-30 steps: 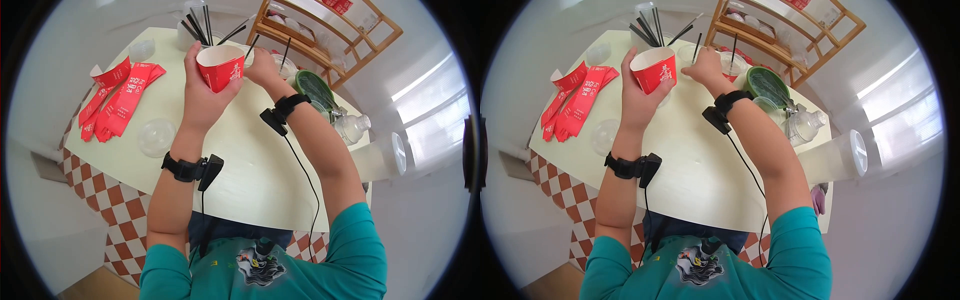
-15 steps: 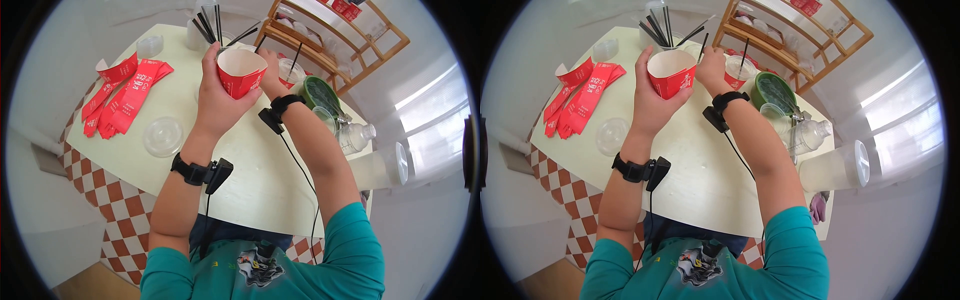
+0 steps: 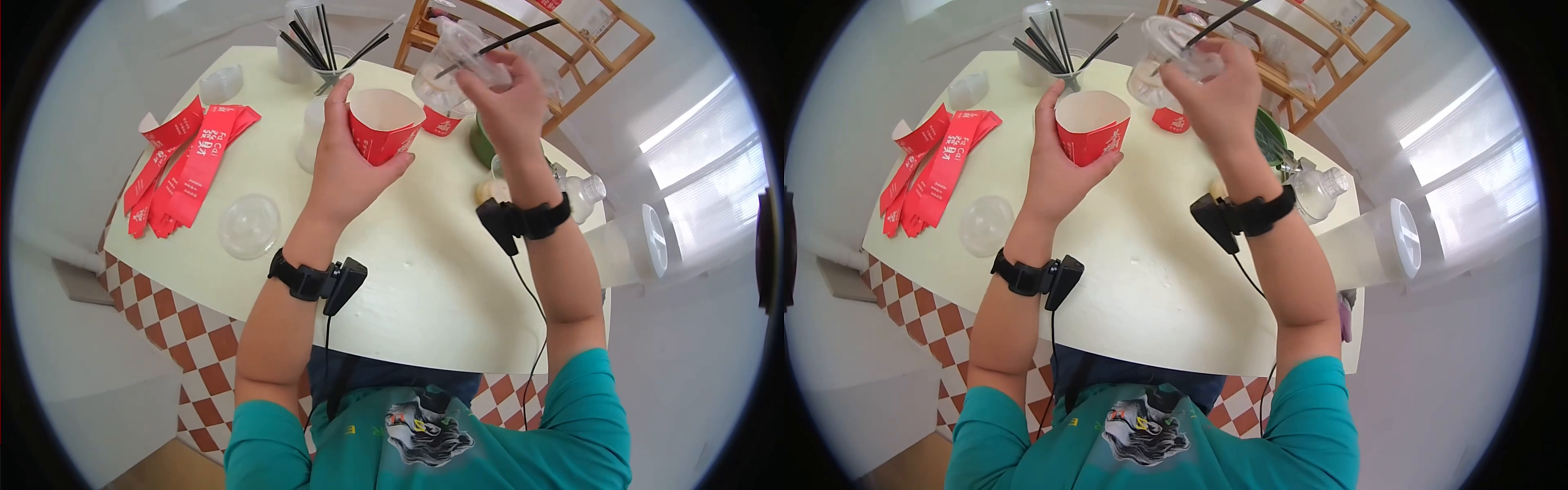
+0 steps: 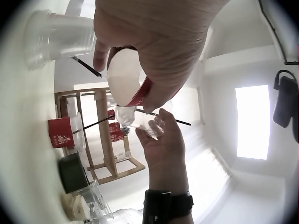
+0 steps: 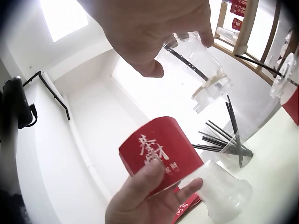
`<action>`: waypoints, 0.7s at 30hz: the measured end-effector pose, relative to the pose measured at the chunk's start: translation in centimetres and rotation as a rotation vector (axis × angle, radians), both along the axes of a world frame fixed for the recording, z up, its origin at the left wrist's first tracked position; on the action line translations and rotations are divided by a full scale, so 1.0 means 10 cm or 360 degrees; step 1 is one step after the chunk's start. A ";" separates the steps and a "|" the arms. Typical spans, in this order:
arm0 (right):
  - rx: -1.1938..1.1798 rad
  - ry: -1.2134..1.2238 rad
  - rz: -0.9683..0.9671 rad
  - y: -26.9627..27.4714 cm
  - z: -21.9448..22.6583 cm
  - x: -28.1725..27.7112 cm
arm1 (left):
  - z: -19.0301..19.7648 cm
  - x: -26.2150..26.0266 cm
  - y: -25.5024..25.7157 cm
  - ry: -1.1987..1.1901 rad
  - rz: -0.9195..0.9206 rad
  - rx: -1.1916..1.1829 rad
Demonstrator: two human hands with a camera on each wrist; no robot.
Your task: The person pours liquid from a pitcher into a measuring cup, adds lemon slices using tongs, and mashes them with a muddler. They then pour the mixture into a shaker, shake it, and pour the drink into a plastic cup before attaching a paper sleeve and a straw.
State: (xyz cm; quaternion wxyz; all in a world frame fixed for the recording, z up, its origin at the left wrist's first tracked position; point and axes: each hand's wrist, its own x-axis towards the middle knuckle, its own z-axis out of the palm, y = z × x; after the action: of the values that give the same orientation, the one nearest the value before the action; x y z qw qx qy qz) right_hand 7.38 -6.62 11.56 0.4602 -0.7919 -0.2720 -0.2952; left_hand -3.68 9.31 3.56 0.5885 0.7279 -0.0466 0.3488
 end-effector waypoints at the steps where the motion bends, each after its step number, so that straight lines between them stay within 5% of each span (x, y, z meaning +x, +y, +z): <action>1: -0.0001 0.0002 -0.0009 -0.07 0.16 -0.11 | 0.00 0.00 -0.02 0.0002 -0.0009 -0.0001; 6: 0.0157 0.0073 0.0777 -0.08 0.31 -0.40 | -0.02 0.00 -0.13 0.0137 -0.0305 -0.0098; 19: -0.0216 0.0233 0.0891 -0.18 -0.19 -0.49 | -0.09 0.05 -0.13 -0.0090 -0.0474 -0.0195; 21: -0.0410 0.0025 0.0948 -0.22 -0.20 -0.52 | -0.12 0.07 -0.12 -0.0105 -0.0547 -0.0257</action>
State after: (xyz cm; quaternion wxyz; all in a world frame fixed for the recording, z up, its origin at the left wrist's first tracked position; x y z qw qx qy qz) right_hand 2.17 -8.87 9.56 0.4244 -0.7314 -0.5234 -0.1045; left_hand -3.00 8.09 2.38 0.6941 0.6478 -0.1613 0.2695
